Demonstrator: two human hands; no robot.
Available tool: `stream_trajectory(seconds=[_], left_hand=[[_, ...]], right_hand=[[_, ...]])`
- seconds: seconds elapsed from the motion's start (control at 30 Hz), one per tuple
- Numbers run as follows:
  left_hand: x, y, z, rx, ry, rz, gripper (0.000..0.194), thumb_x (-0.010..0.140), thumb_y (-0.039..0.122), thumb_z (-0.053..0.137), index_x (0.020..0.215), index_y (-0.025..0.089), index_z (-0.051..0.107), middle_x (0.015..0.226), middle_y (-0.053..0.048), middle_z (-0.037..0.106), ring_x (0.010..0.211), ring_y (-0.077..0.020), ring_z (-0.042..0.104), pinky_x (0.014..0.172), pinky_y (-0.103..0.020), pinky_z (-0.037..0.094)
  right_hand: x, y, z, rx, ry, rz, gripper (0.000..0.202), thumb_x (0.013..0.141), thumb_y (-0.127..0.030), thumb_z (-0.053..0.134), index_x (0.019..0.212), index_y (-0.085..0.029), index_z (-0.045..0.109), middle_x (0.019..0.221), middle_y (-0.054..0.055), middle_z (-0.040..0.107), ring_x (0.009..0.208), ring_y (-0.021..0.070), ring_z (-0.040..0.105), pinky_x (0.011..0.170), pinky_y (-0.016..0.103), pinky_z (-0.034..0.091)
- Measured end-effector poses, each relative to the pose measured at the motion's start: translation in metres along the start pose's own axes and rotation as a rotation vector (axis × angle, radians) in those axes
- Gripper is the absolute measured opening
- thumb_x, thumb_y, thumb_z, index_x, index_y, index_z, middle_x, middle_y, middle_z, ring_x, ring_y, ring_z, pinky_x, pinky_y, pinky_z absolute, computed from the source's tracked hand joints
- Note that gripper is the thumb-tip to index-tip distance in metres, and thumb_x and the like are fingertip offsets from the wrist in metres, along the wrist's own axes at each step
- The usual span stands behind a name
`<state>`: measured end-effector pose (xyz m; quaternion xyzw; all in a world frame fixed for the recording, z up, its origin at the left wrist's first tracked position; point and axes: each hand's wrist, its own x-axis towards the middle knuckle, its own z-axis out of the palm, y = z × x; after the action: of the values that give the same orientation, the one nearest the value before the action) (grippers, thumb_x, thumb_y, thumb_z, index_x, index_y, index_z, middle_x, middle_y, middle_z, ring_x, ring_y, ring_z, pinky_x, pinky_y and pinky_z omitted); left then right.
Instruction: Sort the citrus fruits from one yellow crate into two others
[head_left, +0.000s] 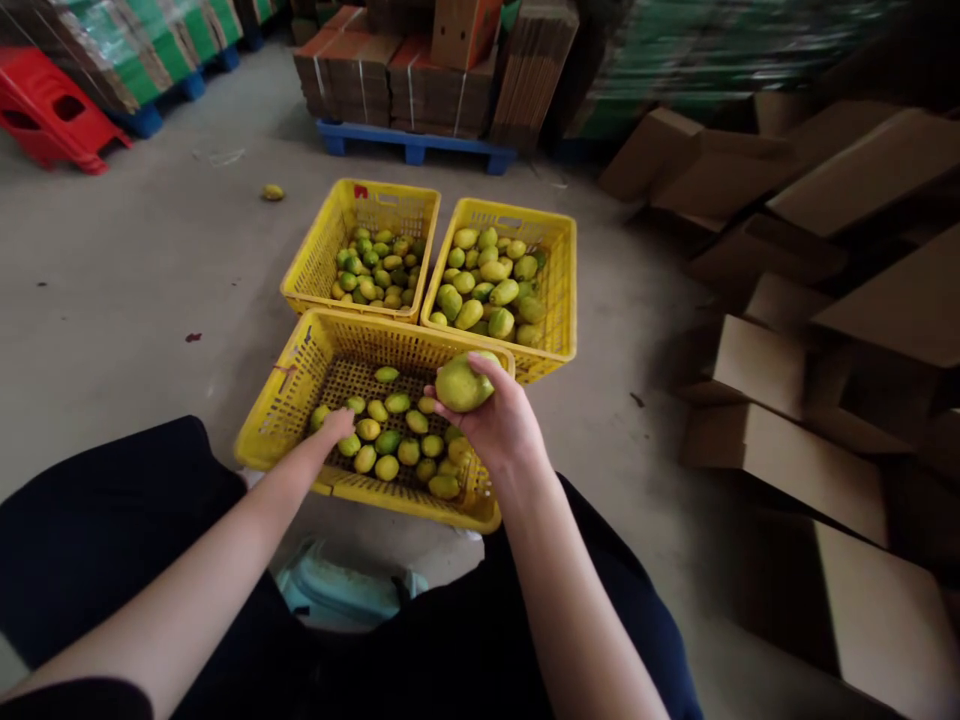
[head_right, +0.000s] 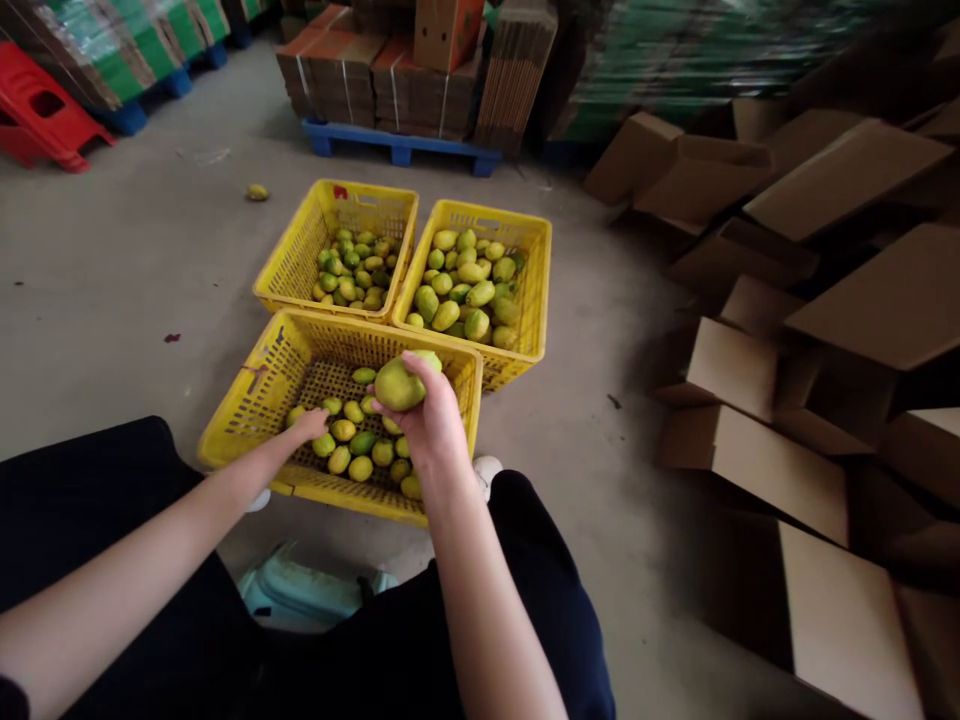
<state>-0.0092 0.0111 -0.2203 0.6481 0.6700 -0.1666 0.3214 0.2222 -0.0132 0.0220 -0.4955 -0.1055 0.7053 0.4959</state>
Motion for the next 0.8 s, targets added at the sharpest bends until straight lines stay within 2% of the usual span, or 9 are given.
stream_trajectory(seconds=[0.1, 0.17, 0.23, 0.3, 0.43, 0.53, 0.67, 0.8], left_hand=[[0.012, -0.008, 0.020, 0.051, 0.010, -0.203, 0.035, 0.095, 0.034, 0.058, 0.126, 0.017, 0.058, 0.127, -0.012, 0.060, 0.110, -0.0251, 0.062, 0.090, -0.043, 0.054], [0.020, -0.008, 0.030, 0.079, 0.024, -0.259, 0.036, 0.096, 0.031, 0.052, 0.129, 0.015, 0.055, 0.132, -0.018, 0.058, 0.115, -0.0313, 0.061, 0.089, -0.043, 0.053], [0.028, -0.005, 0.038, 0.099, 0.020, -0.256, 0.042, 0.094, 0.029, 0.050, 0.132, 0.012, 0.052, 0.135, -0.023, 0.054, 0.120, -0.0368, 0.058, 0.089, -0.044, 0.051], [0.032, 0.000, 0.046, 0.116, -0.007, -0.219, 0.048, 0.090, 0.031, 0.053, 0.134, 0.011, 0.049, 0.136, -0.025, 0.053, 0.122, -0.0375, 0.056, 0.089, -0.043, 0.051], [0.034, 0.007, 0.058, 0.155, -0.052, -0.086, 0.058, 0.080, 0.026, 0.062, 0.135, 0.015, 0.046, 0.139, -0.020, 0.053, 0.128, -0.0332, 0.051, 0.096, -0.041, 0.046], [0.031, 0.009, 0.060, 0.176, -0.050, -0.020, 0.057, 0.079, 0.024, 0.063, 0.133, 0.016, 0.047, 0.140, -0.018, 0.052, 0.131, -0.0321, 0.047, 0.101, -0.041, 0.042], [0.029, 0.012, 0.051, 0.177, -0.049, 0.001, 0.054, 0.077, 0.028, 0.067, 0.127, 0.014, 0.052, 0.136, -0.021, 0.054, 0.128, -0.0354, 0.050, 0.105, -0.046, 0.038], [0.027, 0.010, 0.038, 0.115, -0.090, -0.018, 0.042, 0.073, 0.032, 0.072, 0.110, 0.013, 0.063, 0.115, -0.018, 0.067, 0.115, -0.0359, 0.060, 0.098, -0.044, 0.043]], right_hand=[[0.003, 0.001, -0.001, 0.018, 0.012, 0.035, 0.029, 0.066, -0.032, 0.073, 0.087, -0.023, 0.055, 0.074, -0.001, 0.066, 0.066, 0.0191, 0.067, 0.053, 0.028, 0.055], [0.004, 0.000, 0.000, 0.013, -0.018, 0.059, 0.032, 0.065, -0.033, 0.074, 0.088, -0.023, 0.055, 0.078, -0.001, 0.068, 0.068, 0.0192, 0.068, 0.053, 0.028, 0.054], [0.004, -0.001, 0.000, 0.003, -0.034, 0.066, 0.036, 0.064, -0.035, 0.075, 0.091, -0.022, 0.055, 0.082, 0.000, 0.068, 0.071, 0.0200, 0.068, 0.052, 0.027, 0.053], [0.005, -0.003, -0.001, 0.004, -0.027, 0.057, 0.039, 0.062, -0.035, 0.076, 0.093, -0.021, 0.056, 0.084, 0.001, 0.068, 0.073, 0.0207, 0.069, 0.052, 0.027, 0.052], [0.006, -0.003, -0.003, 0.010, -0.013, 0.037, 0.038, 0.063, -0.034, 0.076, 0.094, -0.022, 0.057, 0.082, 0.000, 0.067, 0.074, 0.0207, 0.069, 0.052, 0.026, 0.051], [0.007, 0.000, -0.003, 0.007, -0.005, 0.052, 0.034, 0.064, -0.032, 0.074, 0.091, -0.023, 0.056, 0.078, -0.002, 0.065, 0.074, 0.0202, 0.069, 0.051, 0.026, 0.051], [0.006, 0.005, -0.001, 0.006, -0.003, 0.100, 0.033, 0.064, -0.031, 0.074, 0.090, -0.023, 0.055, 0.075, -0.002, 0.065, 0.070, 0.0197, 0.068, 0.048, 0.025, 0.051], [0.002, 0.006, 0.001, 0.004, -0.007, 0.106, 0.034, 0.064, -0.030, 0.074, 0.091, -0.022, 0.055, 0.076, -0.002, 0.065, 0.067, 0.0187, 0.067, 0.048, 0.025, 0.051]])
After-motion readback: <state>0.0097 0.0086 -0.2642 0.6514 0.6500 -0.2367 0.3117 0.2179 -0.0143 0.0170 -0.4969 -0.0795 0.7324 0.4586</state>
